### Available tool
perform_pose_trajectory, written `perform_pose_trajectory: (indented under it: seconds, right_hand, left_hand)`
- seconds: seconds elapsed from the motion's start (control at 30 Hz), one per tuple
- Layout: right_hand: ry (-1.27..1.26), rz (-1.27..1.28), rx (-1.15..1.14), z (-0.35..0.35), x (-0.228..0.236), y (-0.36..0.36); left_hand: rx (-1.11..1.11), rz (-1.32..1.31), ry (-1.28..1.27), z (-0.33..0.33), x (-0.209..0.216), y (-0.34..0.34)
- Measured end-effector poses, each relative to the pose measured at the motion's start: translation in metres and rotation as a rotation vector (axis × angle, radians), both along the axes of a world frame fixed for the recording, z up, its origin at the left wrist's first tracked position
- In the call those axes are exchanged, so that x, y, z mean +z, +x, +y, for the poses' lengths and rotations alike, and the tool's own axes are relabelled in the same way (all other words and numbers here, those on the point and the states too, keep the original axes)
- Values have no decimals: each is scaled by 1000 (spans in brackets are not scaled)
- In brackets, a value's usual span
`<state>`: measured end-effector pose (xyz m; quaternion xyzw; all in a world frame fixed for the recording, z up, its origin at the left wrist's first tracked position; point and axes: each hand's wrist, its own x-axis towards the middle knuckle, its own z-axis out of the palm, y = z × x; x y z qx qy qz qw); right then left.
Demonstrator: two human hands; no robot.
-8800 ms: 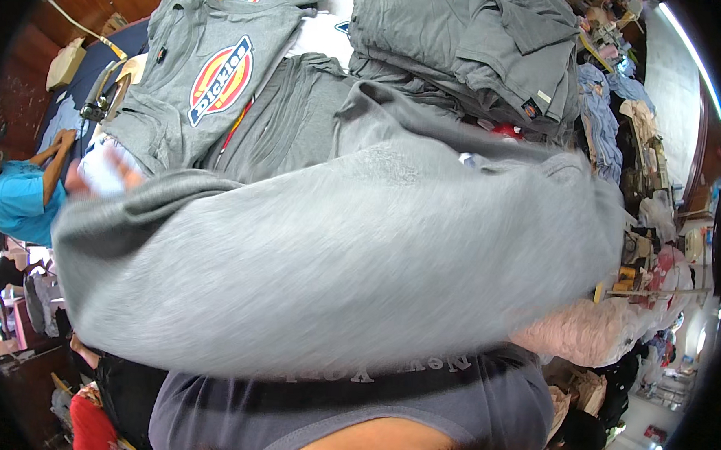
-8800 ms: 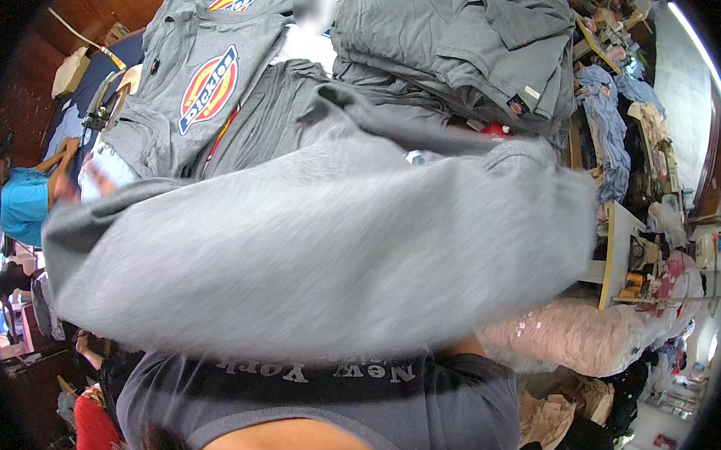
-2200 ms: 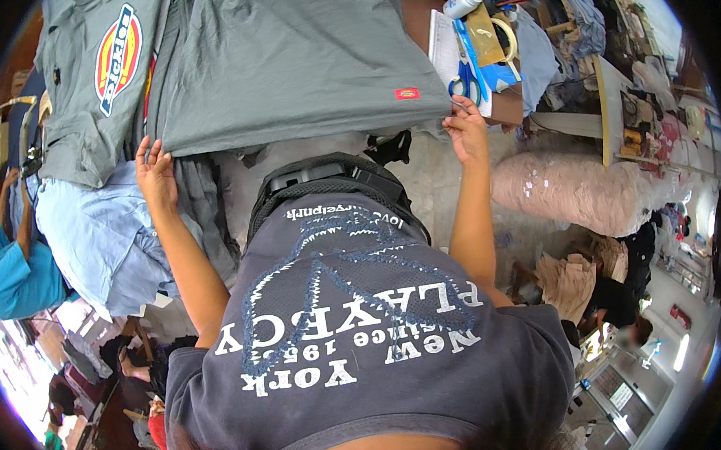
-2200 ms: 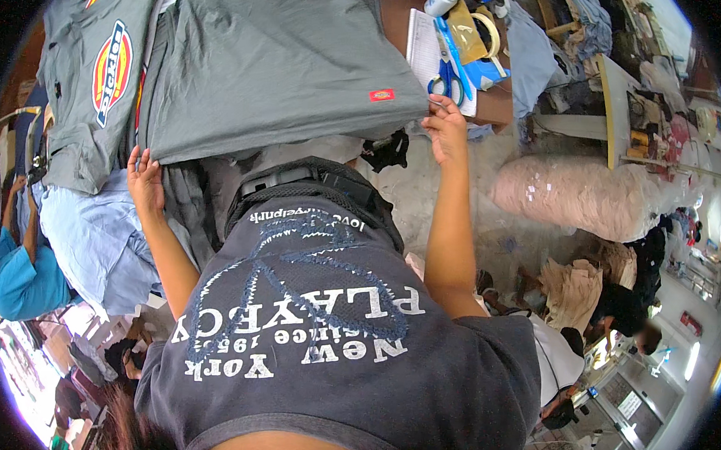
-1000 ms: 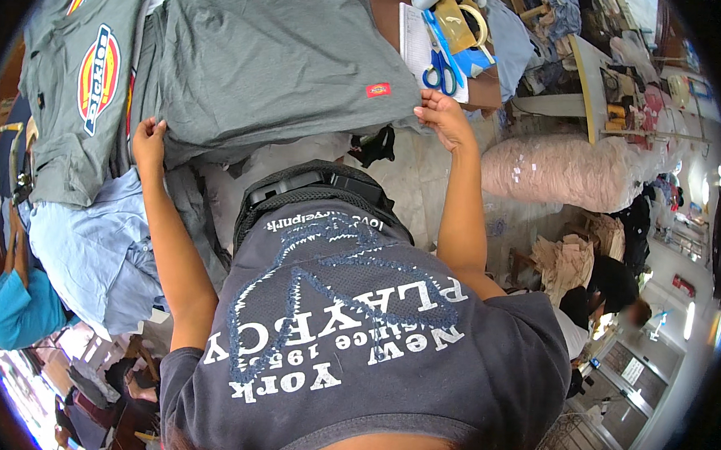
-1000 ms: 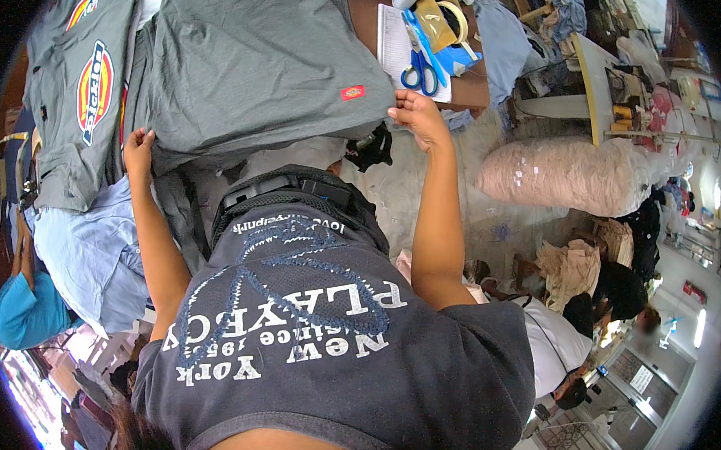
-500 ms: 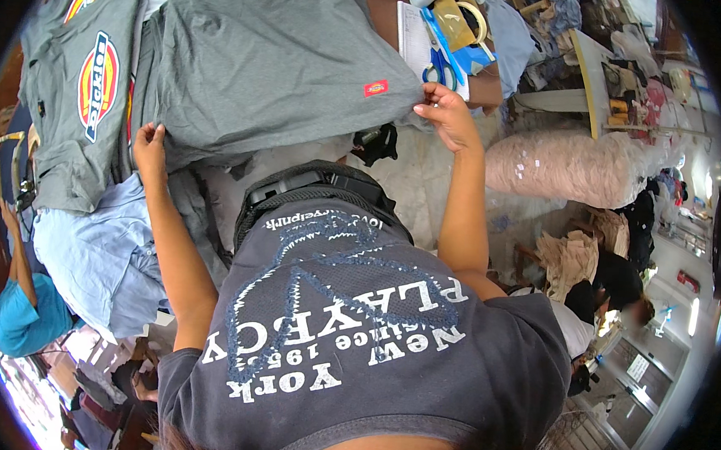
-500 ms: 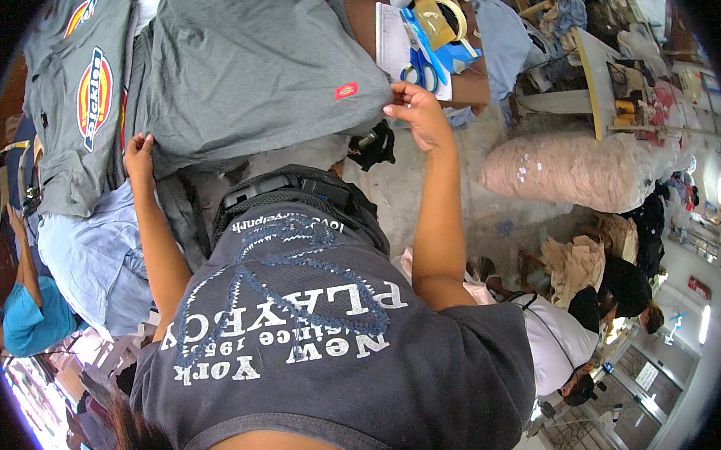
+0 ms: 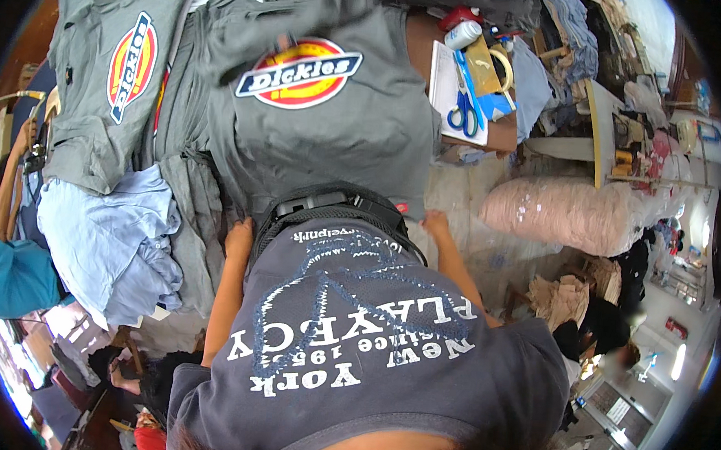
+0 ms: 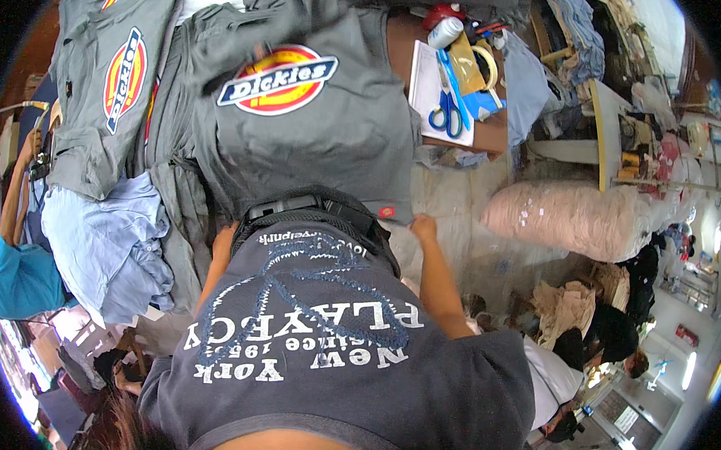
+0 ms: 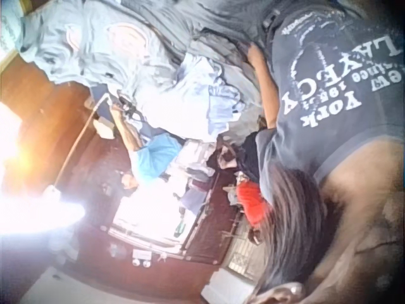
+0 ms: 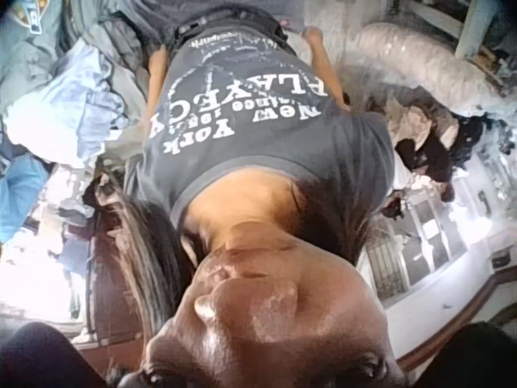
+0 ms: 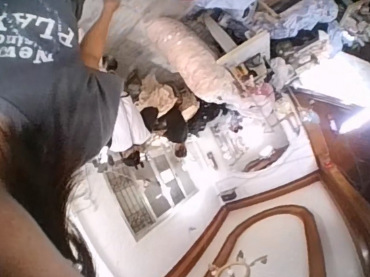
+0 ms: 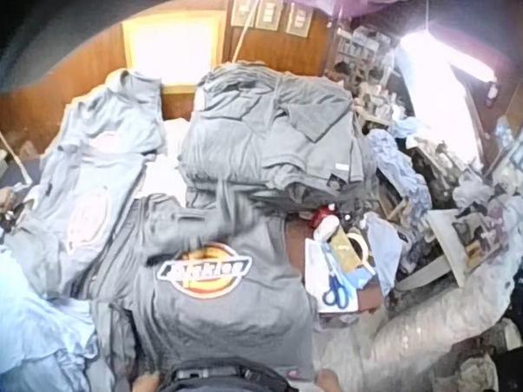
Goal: The person picks up, aligns, and trims loose threads from gray t-shirts before folding them and placing them onto a stack on a cluttered workstation.
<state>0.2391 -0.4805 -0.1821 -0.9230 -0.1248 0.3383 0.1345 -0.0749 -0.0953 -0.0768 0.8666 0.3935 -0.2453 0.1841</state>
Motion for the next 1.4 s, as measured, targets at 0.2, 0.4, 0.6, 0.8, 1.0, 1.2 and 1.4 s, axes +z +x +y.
perform_pose_trajectory:
  seconds: [0.2,0.4,0.6,0.8,1.0,1.2,1.4]
  right_hand:
    - [533,235,-67,101,104,25]
    - [907,-642,215,224,202,107]
    - [718,-352,346,227,201,143]
    - [628,-302,327,176,196,110]
    - [785,-392,184,290,187,117]
    - [792,-365,264,327,190,141]
    - [943,-431,-1,255,217,99]
  left_hand:
    - [94,-829,155,40,38,37]
    - [133,-820,595,99,89,114]
    - [274,-517,403,119,110,109]
    - [227,-676,225,119,96,66]
    - [10,-751,363,122,108,137]
    - [141,-1020,201,144,118,155]
    - [668,-1292,-652,136,128,102]
